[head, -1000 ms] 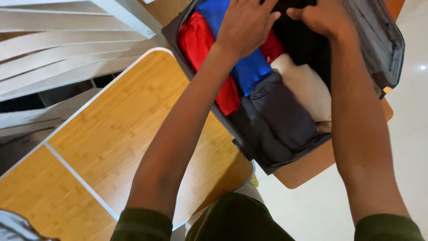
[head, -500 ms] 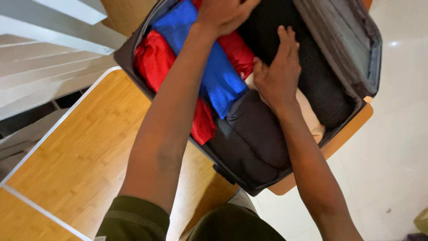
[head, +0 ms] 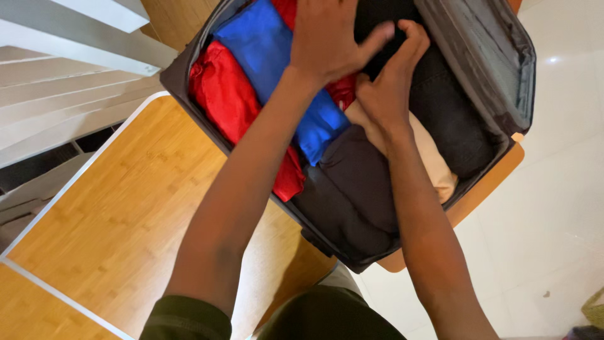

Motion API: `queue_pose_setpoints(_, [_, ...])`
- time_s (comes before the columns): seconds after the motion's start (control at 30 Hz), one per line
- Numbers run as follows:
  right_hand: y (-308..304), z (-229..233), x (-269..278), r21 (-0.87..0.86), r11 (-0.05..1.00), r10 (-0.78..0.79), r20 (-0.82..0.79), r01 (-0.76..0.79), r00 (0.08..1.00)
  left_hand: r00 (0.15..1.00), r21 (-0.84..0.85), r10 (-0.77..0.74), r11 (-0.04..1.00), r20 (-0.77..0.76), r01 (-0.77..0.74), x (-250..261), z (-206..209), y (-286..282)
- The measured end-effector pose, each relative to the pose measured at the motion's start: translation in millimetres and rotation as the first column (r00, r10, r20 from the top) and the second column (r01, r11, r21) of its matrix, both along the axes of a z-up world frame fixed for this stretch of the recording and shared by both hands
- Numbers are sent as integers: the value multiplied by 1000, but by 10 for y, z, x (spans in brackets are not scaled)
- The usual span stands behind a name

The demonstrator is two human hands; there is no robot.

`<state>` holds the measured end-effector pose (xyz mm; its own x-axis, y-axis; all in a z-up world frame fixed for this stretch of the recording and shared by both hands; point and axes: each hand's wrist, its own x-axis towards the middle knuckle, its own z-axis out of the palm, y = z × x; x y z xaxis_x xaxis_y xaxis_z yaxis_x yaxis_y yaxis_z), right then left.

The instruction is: The person folds a pair of black trousers, a pair of tan shorts, and a pair of light-colored jeans on a wooden table and places them into a suitcase.

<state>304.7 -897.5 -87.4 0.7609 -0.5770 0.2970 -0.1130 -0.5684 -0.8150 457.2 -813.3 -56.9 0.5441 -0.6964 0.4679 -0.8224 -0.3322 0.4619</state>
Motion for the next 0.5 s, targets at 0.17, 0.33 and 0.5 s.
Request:
queue_pose_setpoints(0.17, [425,520,-148,-120,976,-199,-136,183,971,1000,238,10,971,7,-11,-38,30,102])
queue_pose_setpoints(0.33, [441,763,-300,211,927,-232,-324,309,917,999,278,37,960,-22,-30,-51,-82,56])
queue_pose_setpoints(0.5, [196,453,65,707,617,-333,-163,345,929,999,242,25,970,31,-31,-53,-86,89])
